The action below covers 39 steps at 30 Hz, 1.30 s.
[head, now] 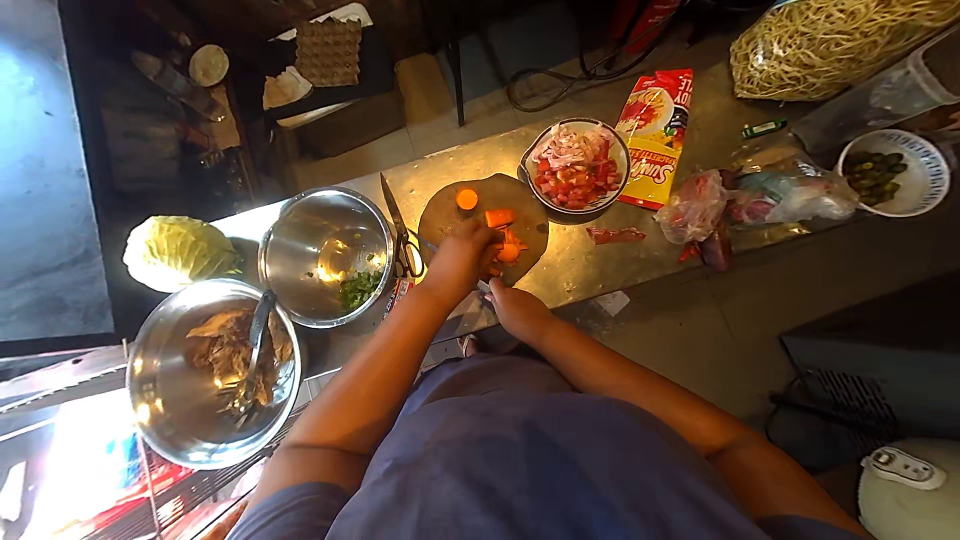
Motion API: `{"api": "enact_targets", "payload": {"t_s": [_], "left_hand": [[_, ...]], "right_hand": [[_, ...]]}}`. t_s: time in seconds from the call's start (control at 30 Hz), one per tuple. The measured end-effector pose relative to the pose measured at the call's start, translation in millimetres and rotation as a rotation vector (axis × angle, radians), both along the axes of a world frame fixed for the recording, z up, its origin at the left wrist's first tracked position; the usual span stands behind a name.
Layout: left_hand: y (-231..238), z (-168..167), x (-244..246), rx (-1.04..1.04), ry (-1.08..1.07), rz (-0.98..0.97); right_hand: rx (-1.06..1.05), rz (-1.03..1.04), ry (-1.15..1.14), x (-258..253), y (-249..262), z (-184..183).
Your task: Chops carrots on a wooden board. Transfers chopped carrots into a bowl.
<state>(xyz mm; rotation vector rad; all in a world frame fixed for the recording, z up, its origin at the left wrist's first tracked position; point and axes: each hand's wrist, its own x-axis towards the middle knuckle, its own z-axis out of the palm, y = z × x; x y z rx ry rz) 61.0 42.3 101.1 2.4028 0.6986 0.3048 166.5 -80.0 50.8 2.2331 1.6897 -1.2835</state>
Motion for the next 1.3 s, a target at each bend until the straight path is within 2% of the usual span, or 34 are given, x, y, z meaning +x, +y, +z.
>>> {"api": "enact_targets", "payload": {"t_s": [0.07, 0.13, 0.23, 0.33, 0.4, 0.6, 0.73, 0.93, 1.17, 1.23, 1.3], "left_hand": [[-1.9, 5.2, -14.5, 0.029, 0.01, 0.063], [-10.2, -4.8, -25.7, 0.073, 0.044, 0.075], [-29.0, -45.1, -42.9, 0.125, 0.101, -0.01], [-42.0, -97.4, -60.8, 0.214, 0.024, -0.101], [-48.1, -109.5, -67.5, 0.217, -0.021, -0.111], [-53.3, -92.5, -63.9, 0.101, -0.019, 0.092], [-53.3, -97.5, -57.2, 0.083, -0.014, 0.096], [-60.0, -100.5, -57.2, 0.103, -0.038, 0.156], [-63.6, -105.0, -58.0, 0.09, -0.042, 0.217], [-60.5, -105.1, -60.6, 0.089, -0.061, 0.184], [-51.4, -103.1, -61.8, 0.084, -0.083, 0.152]], "right_hand": [[0.003, -0.028, -0.012, 7.5, 2.0, -0.1], [-0.018, -0.059, -0.009, 14.1, 4.3, 0.3], [-0.037, -0.088, -0.025, 18.6, 4.9, -0.1], [-0.038, -0.063, -0.064, 20.4, 5.5, 3.2], [-0.046, -0.054, -0.086, 19.4, 4.4, 6.9], [-0.028, 0.018, -0.207, 8.2, 6.2, 37.9], [-0.051, 0.106, -0.277, -0.7, 11.0, 56.0], [-0.126, 0.14, -0.253, 0.5, 13.1, 42.6], [-0.059, 0.103, -0.193, 7.9, 19.5, 1.0], [-0.059, 0.123, -0.184, 11.5, 21.7, 9.2], [-0.073, 0.148, -0.22, 12.0, 28.8, 32.7]]}}
